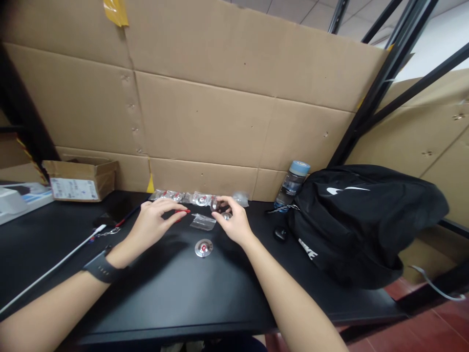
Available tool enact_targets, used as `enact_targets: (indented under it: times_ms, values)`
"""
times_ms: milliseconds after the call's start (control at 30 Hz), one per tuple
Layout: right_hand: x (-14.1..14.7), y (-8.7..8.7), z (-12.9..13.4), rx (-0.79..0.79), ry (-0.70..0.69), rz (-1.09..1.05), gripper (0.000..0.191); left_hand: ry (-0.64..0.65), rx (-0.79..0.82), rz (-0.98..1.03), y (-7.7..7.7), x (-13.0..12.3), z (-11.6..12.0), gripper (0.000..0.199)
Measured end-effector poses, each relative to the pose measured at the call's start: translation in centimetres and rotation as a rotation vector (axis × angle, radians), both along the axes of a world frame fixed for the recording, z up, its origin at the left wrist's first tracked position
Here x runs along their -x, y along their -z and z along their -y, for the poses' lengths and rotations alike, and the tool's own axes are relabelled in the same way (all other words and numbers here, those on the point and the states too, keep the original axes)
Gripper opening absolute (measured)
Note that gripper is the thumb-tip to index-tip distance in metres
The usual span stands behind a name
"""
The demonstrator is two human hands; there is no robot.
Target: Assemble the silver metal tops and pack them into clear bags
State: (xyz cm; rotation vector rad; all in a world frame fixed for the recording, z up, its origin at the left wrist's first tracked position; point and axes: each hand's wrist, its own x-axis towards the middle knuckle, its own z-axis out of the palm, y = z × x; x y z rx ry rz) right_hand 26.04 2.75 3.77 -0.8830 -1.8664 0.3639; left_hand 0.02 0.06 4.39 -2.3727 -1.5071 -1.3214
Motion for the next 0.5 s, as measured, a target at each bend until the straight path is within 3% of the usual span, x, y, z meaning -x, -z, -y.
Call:
enact_targets:
  times_ms: [233, 500]
  values:
    - [3.9, -0.9, 4.2, -0.016, -0.133, -0.084, 0.037, 0.098, 0.022, 0.041, -0.3, -1.4, 1.3, 0.017]
    - [4.5, -0.4, 4.6, 0.013, -0.155, -0.124, 0.037, 0.102, -0.033, 0.058, 0.0, -2.1, 2.0, 0.012]
